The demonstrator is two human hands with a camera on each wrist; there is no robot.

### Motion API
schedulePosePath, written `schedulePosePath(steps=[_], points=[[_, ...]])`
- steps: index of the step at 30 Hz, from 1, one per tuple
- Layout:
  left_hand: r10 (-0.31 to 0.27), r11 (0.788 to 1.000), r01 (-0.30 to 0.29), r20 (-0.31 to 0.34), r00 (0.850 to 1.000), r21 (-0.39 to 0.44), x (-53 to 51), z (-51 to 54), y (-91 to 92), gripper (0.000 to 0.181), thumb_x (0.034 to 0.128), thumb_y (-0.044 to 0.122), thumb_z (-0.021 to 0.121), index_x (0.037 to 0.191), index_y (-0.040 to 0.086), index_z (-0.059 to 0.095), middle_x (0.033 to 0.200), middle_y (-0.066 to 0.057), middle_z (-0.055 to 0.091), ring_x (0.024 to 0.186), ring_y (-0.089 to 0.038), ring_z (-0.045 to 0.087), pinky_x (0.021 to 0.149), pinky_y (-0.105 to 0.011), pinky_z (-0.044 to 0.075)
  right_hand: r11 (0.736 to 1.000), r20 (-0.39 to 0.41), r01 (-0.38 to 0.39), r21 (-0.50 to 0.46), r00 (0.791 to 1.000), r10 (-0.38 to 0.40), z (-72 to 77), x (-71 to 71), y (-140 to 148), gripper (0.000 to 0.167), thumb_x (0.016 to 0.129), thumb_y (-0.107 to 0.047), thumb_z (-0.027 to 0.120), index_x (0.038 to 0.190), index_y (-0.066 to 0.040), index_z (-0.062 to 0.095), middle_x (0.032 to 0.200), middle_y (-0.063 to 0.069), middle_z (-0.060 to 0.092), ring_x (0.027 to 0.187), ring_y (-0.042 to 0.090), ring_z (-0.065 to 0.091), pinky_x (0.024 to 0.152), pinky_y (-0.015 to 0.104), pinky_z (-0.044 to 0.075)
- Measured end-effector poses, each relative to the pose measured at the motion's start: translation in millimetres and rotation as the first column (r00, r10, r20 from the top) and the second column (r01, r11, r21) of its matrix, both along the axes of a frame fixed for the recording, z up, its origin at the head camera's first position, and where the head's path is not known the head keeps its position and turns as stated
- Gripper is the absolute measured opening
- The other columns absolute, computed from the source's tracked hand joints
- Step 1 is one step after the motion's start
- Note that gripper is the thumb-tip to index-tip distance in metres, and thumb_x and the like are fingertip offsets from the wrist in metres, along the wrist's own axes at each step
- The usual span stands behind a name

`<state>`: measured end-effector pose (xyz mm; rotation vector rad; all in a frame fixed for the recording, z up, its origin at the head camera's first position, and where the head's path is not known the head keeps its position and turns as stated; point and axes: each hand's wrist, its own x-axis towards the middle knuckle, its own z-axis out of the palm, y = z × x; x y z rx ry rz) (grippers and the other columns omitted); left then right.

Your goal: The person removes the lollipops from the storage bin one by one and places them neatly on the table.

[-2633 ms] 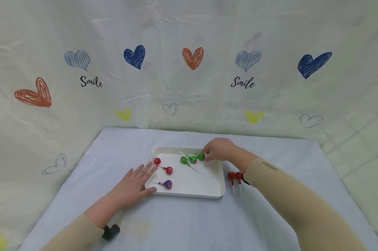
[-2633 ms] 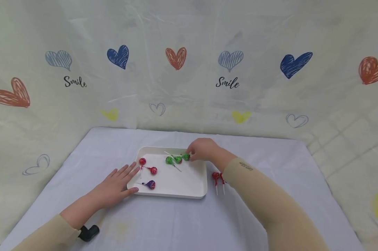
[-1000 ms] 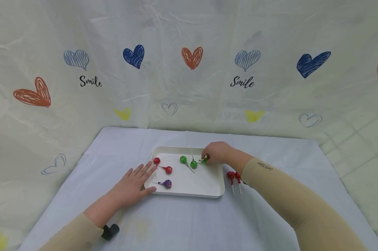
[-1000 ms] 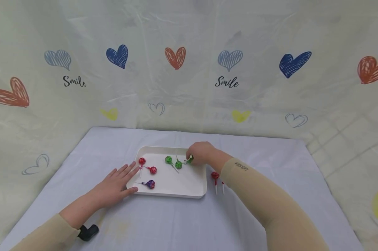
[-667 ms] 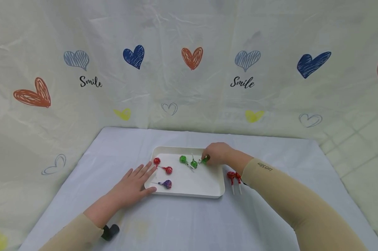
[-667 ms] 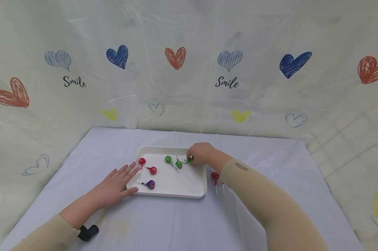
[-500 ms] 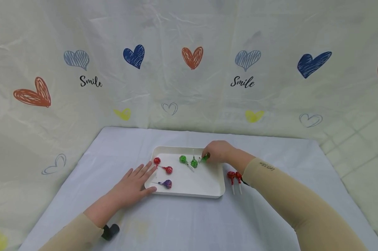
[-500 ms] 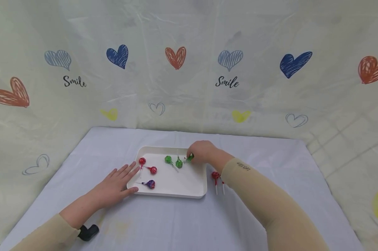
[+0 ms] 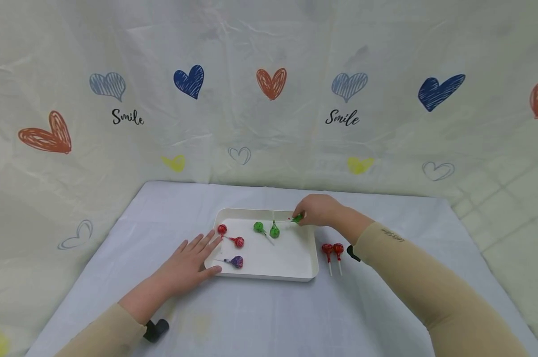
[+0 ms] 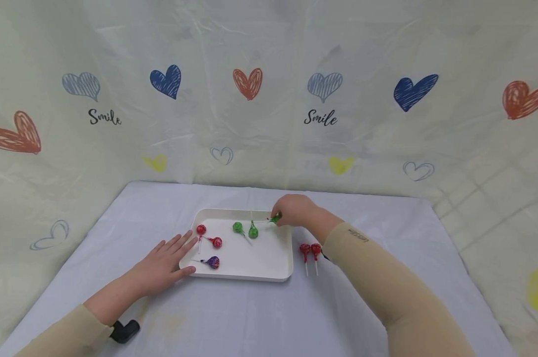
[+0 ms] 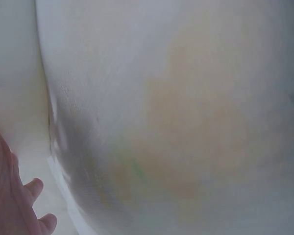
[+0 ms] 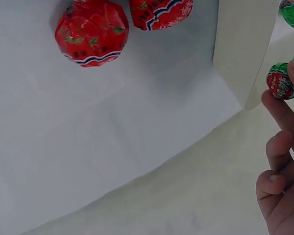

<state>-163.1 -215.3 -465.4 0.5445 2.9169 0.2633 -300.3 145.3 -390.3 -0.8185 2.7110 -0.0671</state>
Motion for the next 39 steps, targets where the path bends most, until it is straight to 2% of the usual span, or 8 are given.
schedulePosePath(steps=[9, 12, 18, 25, 33, 39], points=[[-0.013, 1.000, 0.013, -0.009, 1.000, 0.007, -1.1, -2.4, 0.0, 0.085, 0.0928, 0.069, 0.047, 0.160, 0.024, 0.019, 0.167, -0.001, 0.012, 0.150, -0.035, 0.016, 0.117, -0.062, 0.014, 0.999, -0.019, -0.035, -0.033, 0.999, 0.034, 5.4, 10.8, 20.6, 0.024, 0.088, -0.023, 0.077, 0.111, -0.024, 0.077, 0.098, -0.011, 0.071, 0.093, 0.012, 0.063, 0.083, 0.036, 0.053], [-0.014, 1.000, 0.014, -0.010, 1.000, 0.005, -1.4, -2.3, 0.7, 0.085, 0.0930, 0.068, 0.048, 0.160, 0.024, 0.020, 0.167, -0.001, 0.012, 0.150, -0.036, 0.016, 0.117, -0.062, 0.014, 0.999, -0.017, -0.026, -0.046, 1.000, 0.025, 7.2, 15.4, 30.1, 0.025, 0.087, -0.023, 0.077, 0.113, -0.024, 0.077, 0.100, -0.010, 0.071, 0.097, 0.016, 0.064, 0.083, 0.037, 0.053], [-0.004, 1.000, 0.004, -0.003, 1.000, 0.004, -2.1, -1.8, 0.8, 0.085, 0.0930, 0.067, 0.049, 0.160, 0.025, 0.019, 0.167, -0.001, 0.012, 0.150, -0.035, 0.016, 0.117, -0.062, 0.013, 0.998, -0.019, 0.002, -0.068, 1.000, -0.003, 10.1, 24.8, 58.2, 0.026, 0.088, -0.022, 0.077, 0.113, -0.027, 0.077, 0.102, -0.011, 0.071, 0.100, 0.016, 0.064, 0.086, 0.040, 0.053], [0.004, 1.000, -0.004, 0.004, 1.000, 0.008, -1.4, -1.9, 0.3, 0.083, 0.0936, 0.065, 0.051, 0.160, 0.024, 0.021, 0.166, -0.002, 0.012, 0.150, -0.036, 0.016, 0.117, -0.062, 0.012, 0.997, 0.004, 0.032, -0.077, 0.999, -0.032, 3.6, 40.1, 99.3, 0.026, 0.088, -0.022, 0.076, 0.114, -0.026, 0.077, 0.107, -0.008, 0.072, 0.108, 0.025, 0.065, 0.090, 0.046, 0.053], [-0.004, 1.000, 0.004, -0.018, 1.000, 0.006, -0.7, -4.3, -2.4, 0.084, 0.0936, 0.066, 0.049, 0.160, 0.023, 0.021, 0.166, -0.002, 0.012, 0.150, -0.037, 0.017, 0.117, -0.063, 0.013, 0.995, 0.034, 0.039, -0.092, 0.999, -0.036, -3.1, 59.0, 139.4, 0.025, 0.087, -0.021, 0.077, 0.111, -0.025, 0.077, 0.106, -0.007, 0.073, 0.106, 0.025, 0.066, 0.089, 0.047, 0.054], [-0.015, 1.000, 0.015, -0.023, 1.000, 0.013, -1.2, -5.2, -2.9, 0.087, 0.0916, 0.074, 0.042, 0.160, 0.024, 0.020, 0.167, -0.002, 0.012, 0.150, -0.036, 0.017, 0.117, -0.063, 0.013, 0.994, 0.069, 0.083, -0.068, 0.995, -0.078, -15.7, 68.4, 161.3, 0.024, 0.086, -0.023, 0.078, 0.109, -0.029, 0.078, 0.107, -0.007, 0.072, 0.107, 0.024, 0.065, 0.090, 0.047, 0.054]])
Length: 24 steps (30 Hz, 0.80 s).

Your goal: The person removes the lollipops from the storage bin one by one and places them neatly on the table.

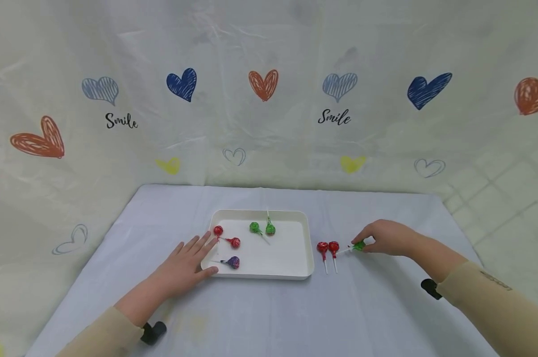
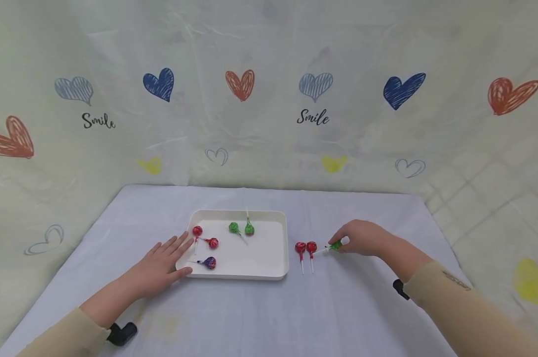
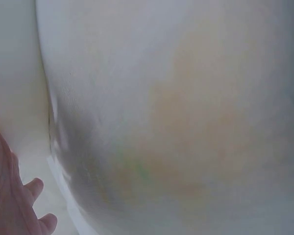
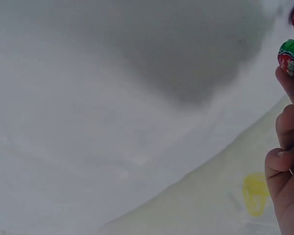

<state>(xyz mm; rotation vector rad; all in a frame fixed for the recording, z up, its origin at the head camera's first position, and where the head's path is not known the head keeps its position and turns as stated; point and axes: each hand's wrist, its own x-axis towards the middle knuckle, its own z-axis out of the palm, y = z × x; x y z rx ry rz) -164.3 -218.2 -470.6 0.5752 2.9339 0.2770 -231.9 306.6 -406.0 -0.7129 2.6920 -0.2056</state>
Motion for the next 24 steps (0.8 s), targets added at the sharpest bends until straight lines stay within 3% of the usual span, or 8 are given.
schedulePosePath(steps=[5, 10, 16, 24], points=[[-0.001, 1.000, 0.001, -0.001, 1.000, -0.004, -0.3, -1.5, -0.9, 0.088, 0.0908, 0.076, 0.038, 0.160, 0.024, 0.020, 0.167, -0.001, 0.012, 0.150, -0.036, 0.016, 0.117, -0.063, 0.013, 0.999, 0.024, 0.035, 0.001, 0.999, -0.035, -10.9, 6.7, 6.5, 0.023, 0.084, -0.020, 0.080, 0.106, -0.029, 0.079, 0.108, -0.006, 0.072, 0.109, 0.026, 0.065, 0.092, 0.049, 0.053], [-0.001, 1.000, 0.001, -0.002, 1.000, -0.003, -0.2, -1.8, -0.7, 0.085, 0.0929, 0.070, 0.045, 0.160, 0.025, 0.020, 0.167, -0.001, 0.012, 0.150, -0.036, 0.017, 0.117, -0.063, 0.013, 1.000, 0.028, 0.014, -0.028, 1.000, -0.013, -15.9, 10.5, 8.3, 0.024, 0.085, -0.016, 0.079, 0.106, -0.026, 0.078, 0.109, -0.006, 0.072, 0.110, 0.026, 0.065, 0.092, 0.049, 0.053], [0.002, 1.000, -0.002, 0.001, 1.000, -0.002, 0.2, -0.5, 0.1, 0.083, 0.0937, 0.065, 0.051, 0.160, 0.024, 0.020, 0.166, -0.002, 0.012, 0.150, -0.036, 0.017, 0.117, -0.063, 0.013, 0.999, 0.036, 0.017, -0.045, 0.999, -0.016, -14.5, 10.4, 10.4, 0.026, 0.086, -0.020, 0.078, 0.111, -0.027, 0.077, 0.113, -0.005, 0.071, 0.101, 0.020, 0.064, 0.084, 0.040, 0.056], [0.009, 1.000, -0.009, 0.007, 1.000, -0.013, 0.1, 0.3, 0.5, 0.084, 0.0934, 0.065, 0.051, 0.160, 0.024, 0.020, 0.166, -0.003, 0.012, 0.150, -0.037, 0.016, 0.116, -0.063, 0.013, 0.992, 0.084, 0.096, -0.078, 0.992, -0.089, -8.5, 8.6, 16.9, 0.028, 0.087, -0.027, 0.077, 0.115, -0.025, 0.076, 0.119, 0.002, 0.068, 0.097, 0.022, 0.060, 0.077, 0.035, 0.054]])
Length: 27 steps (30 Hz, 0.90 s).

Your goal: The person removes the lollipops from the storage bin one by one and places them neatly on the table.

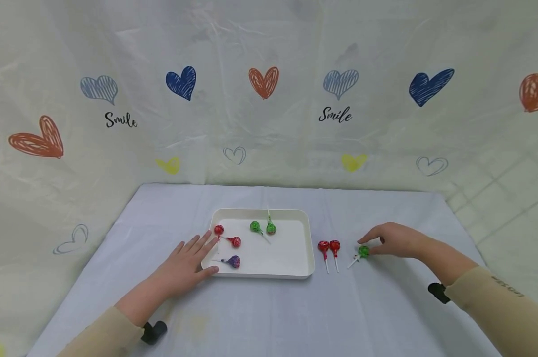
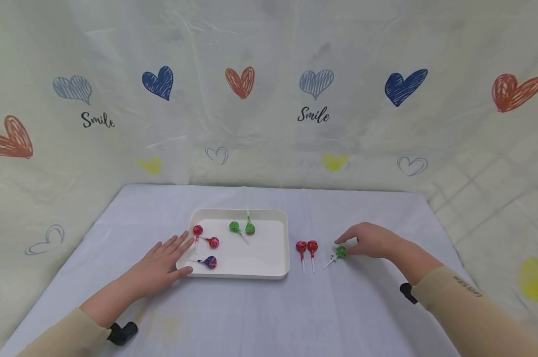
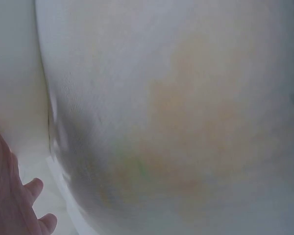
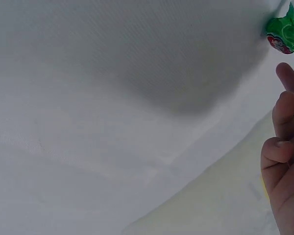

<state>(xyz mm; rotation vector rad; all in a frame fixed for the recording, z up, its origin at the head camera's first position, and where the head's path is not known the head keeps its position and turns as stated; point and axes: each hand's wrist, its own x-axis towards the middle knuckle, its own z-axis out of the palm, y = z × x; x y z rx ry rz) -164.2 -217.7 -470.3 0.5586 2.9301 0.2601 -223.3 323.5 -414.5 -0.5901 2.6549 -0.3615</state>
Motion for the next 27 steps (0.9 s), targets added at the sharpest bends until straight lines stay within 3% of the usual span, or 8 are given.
schedulePosePath(steps=[6, 15, 27], points=[[-0.002, 1.000, 0.002, -0.004, 1.000, 0.005, -0.4, 0.2, -0.4, 0.084, 0.0929, 0.067, 0.049, 0.160, 0.024, 0.021, 0.166, -0.003, 0.013, 0.150, -0.037, 0.016, 0.116, -0.064, 0.014, 0.998, 0.042, 0.058, -0.032, 0.998, -0.057, -1.4, -0.8, 2.0, 0.028, 0.086, -0.027, 0.077, 0.114, -0.023, 0.076, 0.119, 0.006, 0.068, 0.096, 0.022, 0.058, 0.076, 0.034, 0.053], [-0.002, 1.000, 0.002, 0.001, 1.000, 0.010, 1.2, 2.5, 0.2, 0.084, 0.0931, 0.067, 0.049, 0.160, 0.023, 0.022, 0.166, -0.004, 0.014, 0.150, -0.037, 0.016, 0.116, -0.063, 0.013, 0.997, 0.048, 0.073, -0.014, 0.996, -0.073, -12.8, -5.4, 2.0, 0.028, 0.086, -0.028, 0.078, 0.113, -0.021, 0.076, 0.109, -0.001, 0.071, 0.109, 0.029, 0.059, 0.092, 0.052, 0.051], [0.005, 1.000, -0.005, 0.008, 1.000, 0.007, 2.0, 4.7, 2.0, 0.083, 0.0935, 0.063, 0.053, 0.160, 0.023, 0.021, 0.166, -0.003, 0.014, 0.150, -0.036, 0.016, 0.117, -0.063, 0.013, 0.996, 0.040, 0.091, -0.005, 0.995, -0.091, -12.5, -4.0, -3.9, 0.027, 0.086, -0.025, 0.078, 0.113, -0.021, 0.077, 0.110, 0.002, 0.071, 0.106, 0.026, 0.059, 0.089, 0.048, 0.053]])
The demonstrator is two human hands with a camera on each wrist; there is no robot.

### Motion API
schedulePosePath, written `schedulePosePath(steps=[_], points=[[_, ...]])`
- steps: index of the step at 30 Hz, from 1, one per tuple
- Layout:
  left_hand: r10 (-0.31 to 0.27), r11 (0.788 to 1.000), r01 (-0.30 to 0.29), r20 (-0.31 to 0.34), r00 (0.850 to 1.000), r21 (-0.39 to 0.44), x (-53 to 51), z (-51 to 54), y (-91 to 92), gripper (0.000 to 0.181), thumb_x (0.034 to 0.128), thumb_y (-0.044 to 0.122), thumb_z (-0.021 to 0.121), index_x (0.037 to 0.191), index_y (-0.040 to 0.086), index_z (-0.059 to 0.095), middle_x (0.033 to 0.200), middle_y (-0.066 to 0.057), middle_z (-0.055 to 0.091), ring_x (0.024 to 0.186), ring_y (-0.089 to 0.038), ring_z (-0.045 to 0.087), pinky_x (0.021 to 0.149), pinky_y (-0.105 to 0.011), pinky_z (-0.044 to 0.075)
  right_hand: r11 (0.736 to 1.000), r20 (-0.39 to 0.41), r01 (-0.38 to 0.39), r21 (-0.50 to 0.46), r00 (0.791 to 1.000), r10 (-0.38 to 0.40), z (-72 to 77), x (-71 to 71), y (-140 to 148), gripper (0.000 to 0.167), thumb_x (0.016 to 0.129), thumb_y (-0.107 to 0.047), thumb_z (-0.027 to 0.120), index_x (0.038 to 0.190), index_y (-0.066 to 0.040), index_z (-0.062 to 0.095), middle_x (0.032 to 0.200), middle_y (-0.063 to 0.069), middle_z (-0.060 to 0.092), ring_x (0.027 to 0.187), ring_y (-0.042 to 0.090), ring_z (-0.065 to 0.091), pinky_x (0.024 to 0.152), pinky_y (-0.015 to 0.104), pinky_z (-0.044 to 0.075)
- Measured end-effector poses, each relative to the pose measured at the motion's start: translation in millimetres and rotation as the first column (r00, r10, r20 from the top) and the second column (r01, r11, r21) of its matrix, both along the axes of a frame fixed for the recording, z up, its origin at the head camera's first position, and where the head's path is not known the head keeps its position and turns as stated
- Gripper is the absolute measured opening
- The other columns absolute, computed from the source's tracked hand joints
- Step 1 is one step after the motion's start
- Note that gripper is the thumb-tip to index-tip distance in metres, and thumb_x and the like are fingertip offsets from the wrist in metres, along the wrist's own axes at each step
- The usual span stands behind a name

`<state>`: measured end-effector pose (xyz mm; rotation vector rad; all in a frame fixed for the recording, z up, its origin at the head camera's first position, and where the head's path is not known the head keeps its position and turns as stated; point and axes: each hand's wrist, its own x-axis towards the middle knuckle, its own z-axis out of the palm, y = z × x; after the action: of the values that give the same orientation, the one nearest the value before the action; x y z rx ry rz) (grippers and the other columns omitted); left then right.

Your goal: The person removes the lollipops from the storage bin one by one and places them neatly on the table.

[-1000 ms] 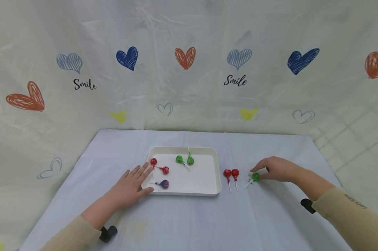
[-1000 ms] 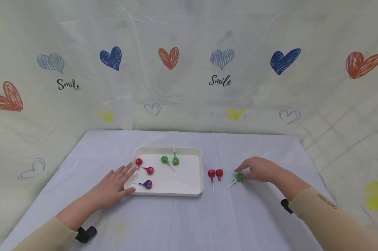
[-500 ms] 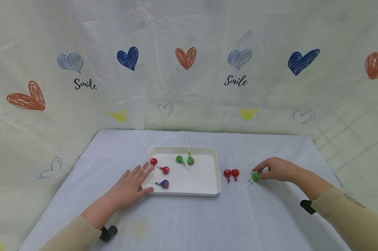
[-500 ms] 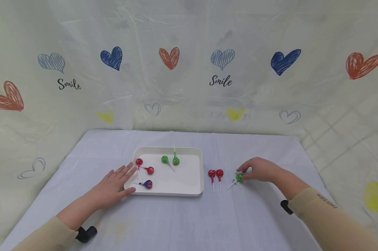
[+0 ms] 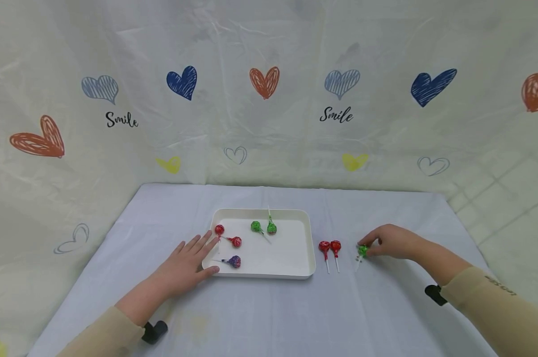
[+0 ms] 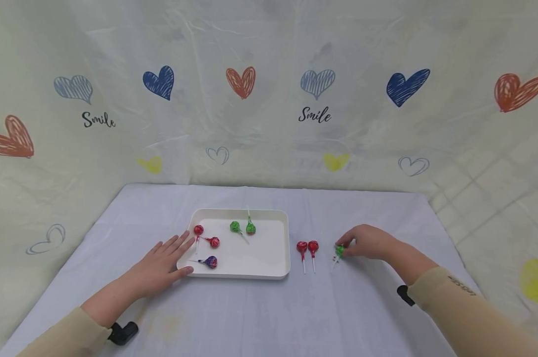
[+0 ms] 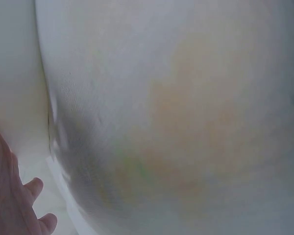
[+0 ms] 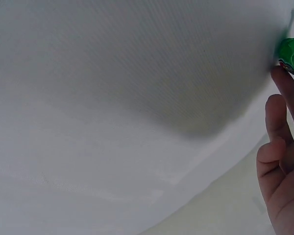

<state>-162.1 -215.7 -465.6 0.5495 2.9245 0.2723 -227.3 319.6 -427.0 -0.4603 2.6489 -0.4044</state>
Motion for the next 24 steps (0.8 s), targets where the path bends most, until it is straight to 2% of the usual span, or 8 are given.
schedulePosePath(steps=[8, 11, 24], points=[[0.009, 1.000, -0.009, 0.008, 1.000, 0.001, 0.2, 2.1, 1.1, 0.083, 0.0936, 0.064, 0.052, 0.160, 0.023, 0.021, 0.166, -0.003, 0.013, 0.150, -0.036, 0.016, 0.117, -0.063, 0.013, 0.999, -0.030, -0.033, -0.001, 0.999, 0.033, 4.1, -6.9, -4.1, 0.029, 0.086, -0.025, 0.078, 0.115, -0.021, 0.076, 0.113, 0.004, 0.070, 0.090, 0.018, 0.058, 0.076, 0.035, 0.055], [0.011, 1.000, -0.011, 0.016, 1.000, -0.001, 0.6, 2.7, 1.0, 0.084, 0.0932, 0.065, 0.051, 0.160, 0.024, 0.021, 0.166, -0.002, 0.013, 0.150, -0.035, 0.016, 0.117, -0.062, 0.013, 0.999, -0.027, -0.042, -0.019, 0.999, 0.042, 6.1, -9.6, -8.6, 0.028, 0.087, -0.024, 0.077, 0.116, -0.022, 0.076, 0.114, 0.001, 0.070, 0.090, 0.017, 0.058, 0.075, 0.032, 0.055], [0.022, 1.000, -0.021, 0.021, 1.000, -0.007, -1.5, 1.5, 1.9, 0.086, 0.0920, 0.067, 0.051, 0.160, 0.023, 0.021, 0.166, -0.002, 0.013, 0.150, -0.035, 0.015, 0.117, -0.063, 0.013, 0.998, -0.003, -0.049, -0.032, 0.999, 0.049, 4.6, -17.2, -31.8, 0.028, 0.087, -0.023, 0.077, 0.115, -0.023, 0.076, 0.106, -0.005, 0.069, 0.085, 0.016, 0.055, 0.069, 0.027, 0.051]])
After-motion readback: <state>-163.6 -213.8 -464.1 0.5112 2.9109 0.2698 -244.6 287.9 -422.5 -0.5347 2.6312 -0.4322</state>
